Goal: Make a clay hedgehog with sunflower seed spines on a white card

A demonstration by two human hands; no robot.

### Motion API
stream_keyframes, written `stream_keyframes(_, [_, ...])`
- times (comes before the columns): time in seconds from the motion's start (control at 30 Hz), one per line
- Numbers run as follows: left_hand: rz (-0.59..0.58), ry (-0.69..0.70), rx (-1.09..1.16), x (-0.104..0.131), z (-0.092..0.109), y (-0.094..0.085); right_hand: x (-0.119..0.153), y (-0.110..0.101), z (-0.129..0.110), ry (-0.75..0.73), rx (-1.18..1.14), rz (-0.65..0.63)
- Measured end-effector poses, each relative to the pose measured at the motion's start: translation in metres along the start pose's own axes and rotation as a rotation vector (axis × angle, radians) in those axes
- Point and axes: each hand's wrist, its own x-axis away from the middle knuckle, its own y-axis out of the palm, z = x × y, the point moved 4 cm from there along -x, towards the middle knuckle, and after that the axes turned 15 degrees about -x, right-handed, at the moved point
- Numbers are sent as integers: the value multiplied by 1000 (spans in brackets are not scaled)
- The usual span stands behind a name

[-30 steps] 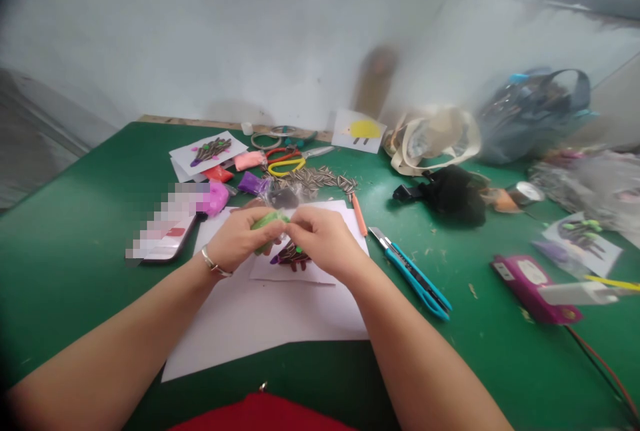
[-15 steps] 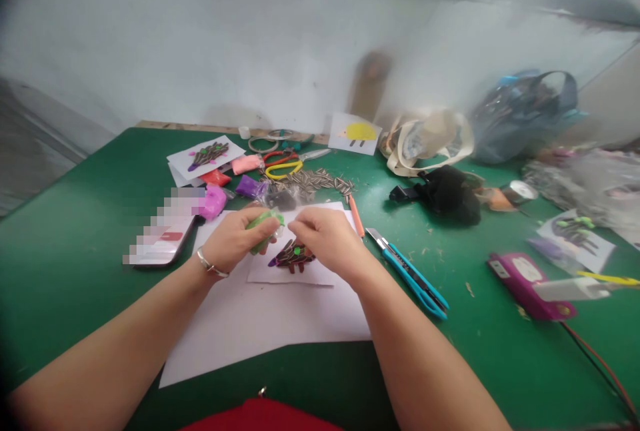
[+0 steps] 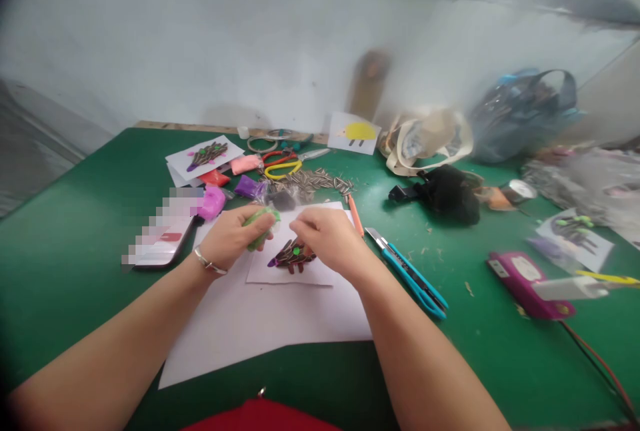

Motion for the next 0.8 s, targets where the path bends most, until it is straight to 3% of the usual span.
stream_keyframes(0.13, [0,-1,4,0,-1,0,1,-5,-4,-64,104,94])
stream_keyframes(0.33, [8,15,-69,-1,-1,0,0,-1,3,-53,-22,64])
stream_keyframes(0.57, [18,52,-122,-5,-6,-2,8,-11,-4,-94,197,80])
stream_keyframes(0.7, [18,67,-126,-5,-8,0,11,-12,7,-83,118,171])
stream_keyframes(0.8, [46,65,-135,-6,-10,-1,11,0,15,-132,47,163])
